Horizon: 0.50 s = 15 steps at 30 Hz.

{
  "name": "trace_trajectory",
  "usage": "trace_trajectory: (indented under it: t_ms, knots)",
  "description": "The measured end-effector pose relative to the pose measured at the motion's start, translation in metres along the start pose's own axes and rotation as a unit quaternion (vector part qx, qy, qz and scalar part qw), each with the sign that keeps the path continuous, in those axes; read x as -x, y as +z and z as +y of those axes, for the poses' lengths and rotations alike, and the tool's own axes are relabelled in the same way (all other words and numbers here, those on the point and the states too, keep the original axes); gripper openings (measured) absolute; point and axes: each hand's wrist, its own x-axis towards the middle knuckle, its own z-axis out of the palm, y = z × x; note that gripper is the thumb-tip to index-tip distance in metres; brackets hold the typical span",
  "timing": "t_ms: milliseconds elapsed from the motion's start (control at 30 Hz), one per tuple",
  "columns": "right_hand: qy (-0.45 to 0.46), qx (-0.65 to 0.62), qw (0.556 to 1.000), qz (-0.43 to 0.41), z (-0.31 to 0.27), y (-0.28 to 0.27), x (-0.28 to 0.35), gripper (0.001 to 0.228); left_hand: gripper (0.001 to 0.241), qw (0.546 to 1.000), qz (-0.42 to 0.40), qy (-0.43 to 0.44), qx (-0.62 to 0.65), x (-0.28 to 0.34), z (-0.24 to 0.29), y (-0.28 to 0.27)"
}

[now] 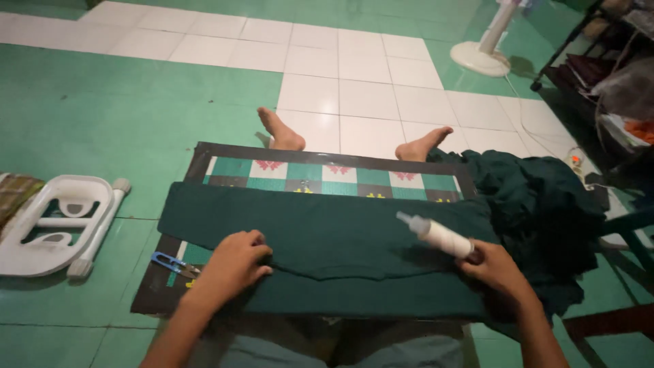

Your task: Using a lint roller to remove debris from a green t-shirt on a flat surface

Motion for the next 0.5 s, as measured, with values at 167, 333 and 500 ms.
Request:
trace_trajectory:
  t_ms: [167,333,500]
  knots:
    - [0.017,-0.076,0.989,-0.125,0.037,0.014,-0.022,0.039,0.021,0.998,-0.057,0.001,-0.006,0.010,-0.045,-0.005]
    - [0.005,-0.079,0.986,-0.149,0.038,0.006,-0.041,0.011,0.013,0.999,-0.027,0.026,0.023,0.002,-0.049,-0.017]
    - [-0.065,-0.007,0.991,-0.119,0.045,-0.003,-0.090,0.009,0.010,0.986,-0.078,-0.091,0.119,-0.039,-0.040,-0.072]
